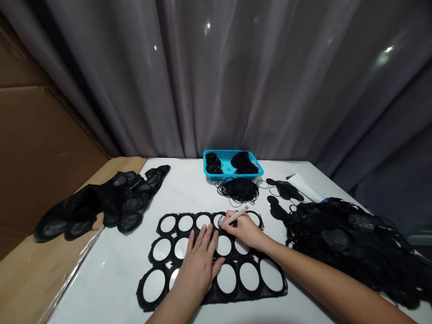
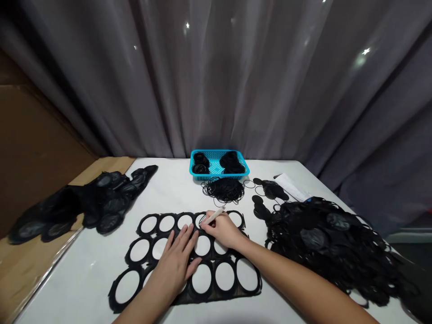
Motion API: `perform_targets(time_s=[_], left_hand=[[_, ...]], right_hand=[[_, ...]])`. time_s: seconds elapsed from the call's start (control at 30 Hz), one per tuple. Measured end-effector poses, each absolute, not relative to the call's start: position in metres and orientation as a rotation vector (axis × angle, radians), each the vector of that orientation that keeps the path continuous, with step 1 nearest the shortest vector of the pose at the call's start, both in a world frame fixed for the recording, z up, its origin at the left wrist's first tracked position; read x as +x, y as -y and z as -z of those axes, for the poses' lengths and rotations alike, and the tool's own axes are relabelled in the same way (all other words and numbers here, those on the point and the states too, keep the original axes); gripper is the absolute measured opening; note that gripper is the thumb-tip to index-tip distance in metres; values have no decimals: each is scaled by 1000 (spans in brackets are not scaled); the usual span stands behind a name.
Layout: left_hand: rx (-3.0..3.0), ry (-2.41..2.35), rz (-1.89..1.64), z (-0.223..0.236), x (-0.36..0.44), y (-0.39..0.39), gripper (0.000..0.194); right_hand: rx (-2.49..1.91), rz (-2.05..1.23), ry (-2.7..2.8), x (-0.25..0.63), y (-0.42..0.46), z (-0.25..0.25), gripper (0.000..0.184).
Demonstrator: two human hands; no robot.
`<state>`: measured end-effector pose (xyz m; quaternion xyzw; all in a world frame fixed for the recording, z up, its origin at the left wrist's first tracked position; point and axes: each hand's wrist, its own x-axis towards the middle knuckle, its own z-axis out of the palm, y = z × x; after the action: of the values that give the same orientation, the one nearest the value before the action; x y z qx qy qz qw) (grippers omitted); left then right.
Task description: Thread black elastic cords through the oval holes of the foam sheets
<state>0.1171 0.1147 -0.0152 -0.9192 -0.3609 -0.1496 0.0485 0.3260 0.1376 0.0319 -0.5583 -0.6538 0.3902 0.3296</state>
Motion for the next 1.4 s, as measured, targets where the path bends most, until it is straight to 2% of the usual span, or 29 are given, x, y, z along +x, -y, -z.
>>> perform_targets(time_s=[0.27,0.53,0.73,0.8,0.97,1.07,1.4], left_hand=[[-2814,1131,483,18,117,-114,54],[-2784,1197,422,14,118,-112,54],[-2817,1230,388,8,118,-111,56],[-2860,1211,407,5,114,-112,57],[-2781,1242,498,2,92,-116,53],[-2739,1223,471,5,80,-115,48],[-2718,1251,466,9,78,-110,51]], right_hand=[[-1427,-965,1800,326,-137,-32,11],[-1336,-369,2295,328,-134,-17,13],[-1673,-50,1726,376,-185,-50,16],[-1661,-136,1637,376,-192,-56,16],[-1523,-760,1704,326,-177,-44,22],[-1437,-1016,1732,297,-162,-34,21],[-1386,-1103,1755,281,-152,-32,15]])
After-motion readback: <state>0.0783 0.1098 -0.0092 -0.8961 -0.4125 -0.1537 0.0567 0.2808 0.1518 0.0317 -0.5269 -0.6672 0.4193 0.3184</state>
